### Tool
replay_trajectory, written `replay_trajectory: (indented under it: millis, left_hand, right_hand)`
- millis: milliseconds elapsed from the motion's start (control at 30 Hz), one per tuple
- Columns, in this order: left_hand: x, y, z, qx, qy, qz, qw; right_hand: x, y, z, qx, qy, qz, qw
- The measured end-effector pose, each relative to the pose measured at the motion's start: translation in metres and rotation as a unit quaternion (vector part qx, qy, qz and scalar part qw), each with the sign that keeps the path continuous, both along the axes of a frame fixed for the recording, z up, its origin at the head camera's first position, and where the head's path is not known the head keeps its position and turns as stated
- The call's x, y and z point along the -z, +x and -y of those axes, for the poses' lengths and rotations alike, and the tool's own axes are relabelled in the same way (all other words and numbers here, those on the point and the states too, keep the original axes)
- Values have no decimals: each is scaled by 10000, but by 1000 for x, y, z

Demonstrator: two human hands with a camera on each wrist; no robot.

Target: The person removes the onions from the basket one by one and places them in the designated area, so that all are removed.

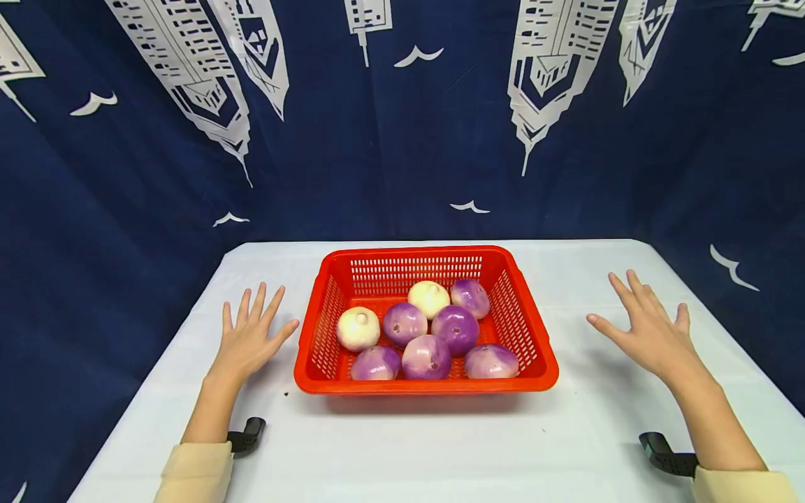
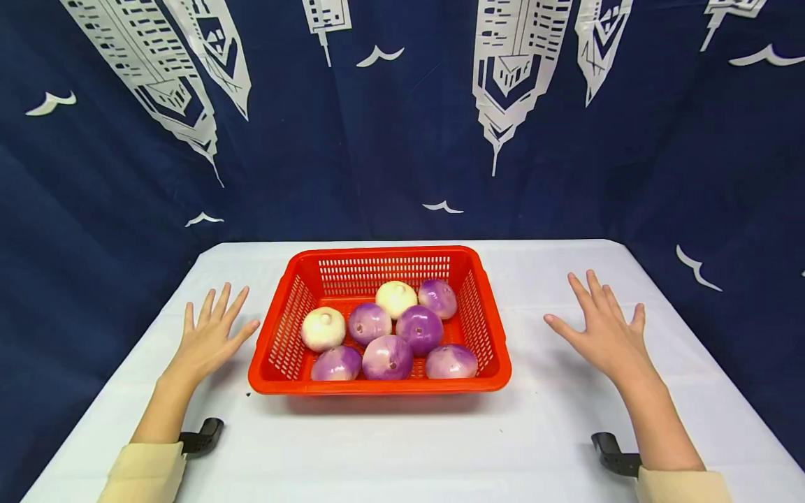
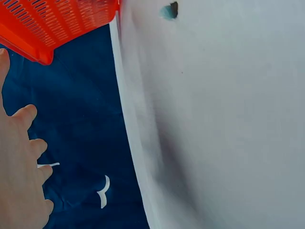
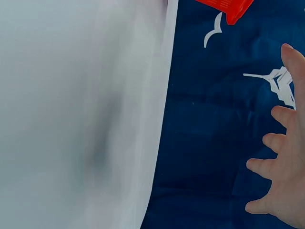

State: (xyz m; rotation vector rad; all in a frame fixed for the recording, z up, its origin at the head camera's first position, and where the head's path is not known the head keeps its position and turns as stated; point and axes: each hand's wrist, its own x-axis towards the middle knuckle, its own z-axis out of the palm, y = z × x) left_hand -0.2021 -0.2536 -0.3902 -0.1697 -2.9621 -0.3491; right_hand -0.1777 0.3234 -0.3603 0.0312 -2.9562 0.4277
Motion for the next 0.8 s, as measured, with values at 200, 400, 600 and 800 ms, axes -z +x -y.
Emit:
replay_trajectory:
  millis: [200,400,600,800]
  left_hand:
    - [-4,-4,-2,56,27,-70,10000]
    - [-5,-3,-2,18,177,-34,9998]
    - [-7,-1,-4,-13,1265,62,9920]
    - [-7,2,-10,-70,2274,-15,9738]
  right_hand:
    - [1,3,0,40,-58,-114,9999]
    - [2,9,2,-5,-190,-251,9995]
    - [-3,7,6,-166,-206,-490,9984]
    - [-10,6,13,-245,-268,-690,9970]
